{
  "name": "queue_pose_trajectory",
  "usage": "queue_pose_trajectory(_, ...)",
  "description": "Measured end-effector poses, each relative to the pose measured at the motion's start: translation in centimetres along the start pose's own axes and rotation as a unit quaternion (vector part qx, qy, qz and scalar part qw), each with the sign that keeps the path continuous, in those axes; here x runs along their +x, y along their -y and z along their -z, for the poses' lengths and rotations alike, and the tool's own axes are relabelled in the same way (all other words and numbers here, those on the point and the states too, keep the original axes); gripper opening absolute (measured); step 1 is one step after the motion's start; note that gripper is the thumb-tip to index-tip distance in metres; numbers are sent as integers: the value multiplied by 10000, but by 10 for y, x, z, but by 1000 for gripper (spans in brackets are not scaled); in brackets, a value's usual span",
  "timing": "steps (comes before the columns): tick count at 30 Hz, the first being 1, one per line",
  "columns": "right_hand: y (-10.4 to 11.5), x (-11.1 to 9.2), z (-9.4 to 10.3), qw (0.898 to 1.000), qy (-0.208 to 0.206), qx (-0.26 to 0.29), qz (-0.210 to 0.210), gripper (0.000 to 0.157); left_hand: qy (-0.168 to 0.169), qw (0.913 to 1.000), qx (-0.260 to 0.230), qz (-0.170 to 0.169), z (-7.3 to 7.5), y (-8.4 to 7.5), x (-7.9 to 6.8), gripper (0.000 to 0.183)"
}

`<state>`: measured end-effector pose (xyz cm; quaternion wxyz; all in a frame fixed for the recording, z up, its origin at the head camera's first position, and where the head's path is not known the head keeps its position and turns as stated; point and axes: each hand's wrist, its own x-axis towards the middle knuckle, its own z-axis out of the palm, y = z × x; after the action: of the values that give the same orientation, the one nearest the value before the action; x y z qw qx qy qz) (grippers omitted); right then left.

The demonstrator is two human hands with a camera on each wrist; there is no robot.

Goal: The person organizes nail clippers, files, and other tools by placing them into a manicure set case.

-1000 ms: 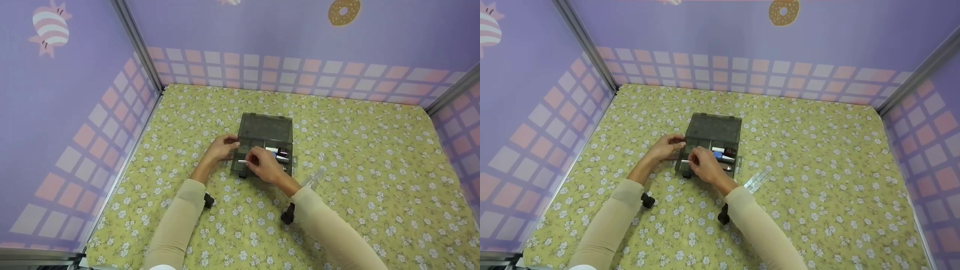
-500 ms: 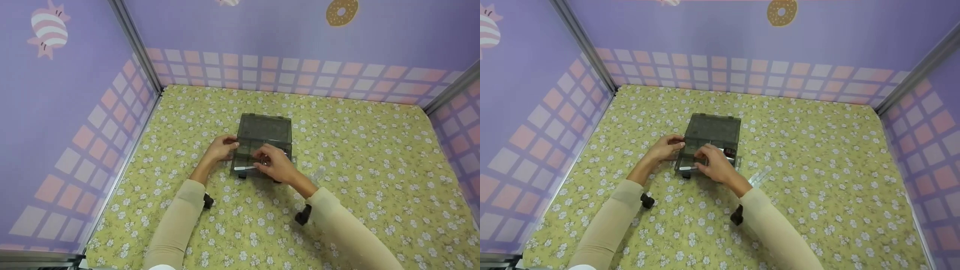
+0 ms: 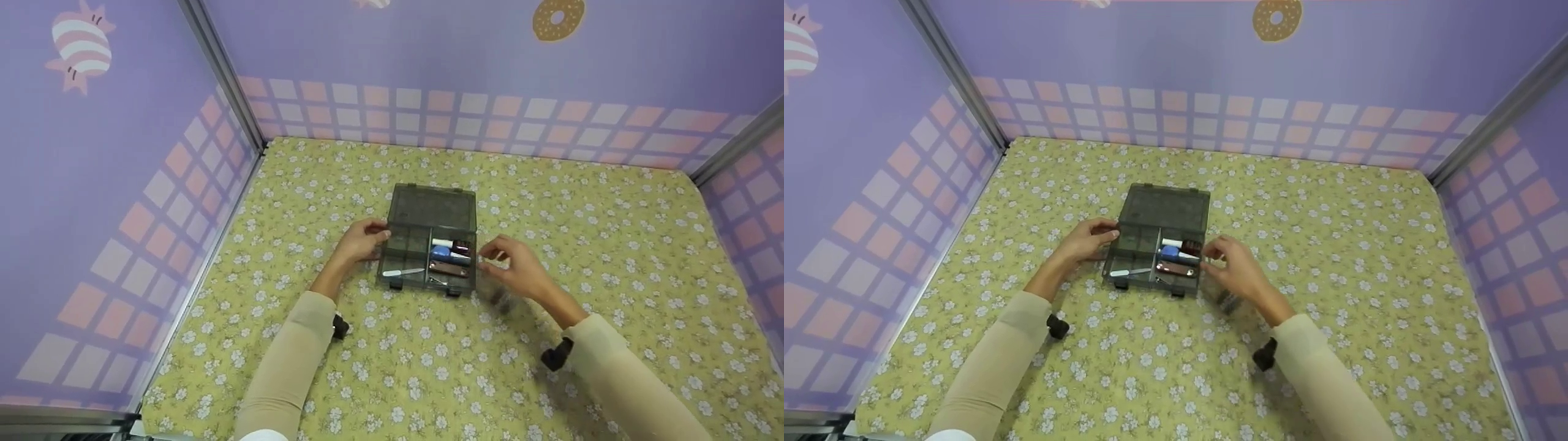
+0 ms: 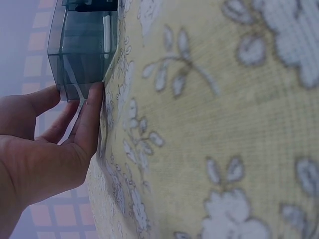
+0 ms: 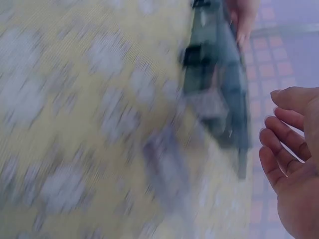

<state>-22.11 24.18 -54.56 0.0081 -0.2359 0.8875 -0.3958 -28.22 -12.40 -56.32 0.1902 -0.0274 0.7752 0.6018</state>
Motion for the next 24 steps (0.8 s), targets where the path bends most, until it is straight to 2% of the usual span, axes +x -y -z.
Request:
queue_pose_trajectory(5, -25, -19, 10, 9996, -184, -3, -222, 20, 20, 10000, 15, -78, 0, 2, 2, 41)
queue_pose_trajectory(12, -49, -36, 13, 9983, -49, -217, -537, 23, 6, 10000, -57, -72, 1, 3, 1, 41)
queue_pose_trajectory(24, -58, -48, 8, 9958, 234, -583, -665, 30, -5, 9999, -89, -71, 1, 4, 0, 43)
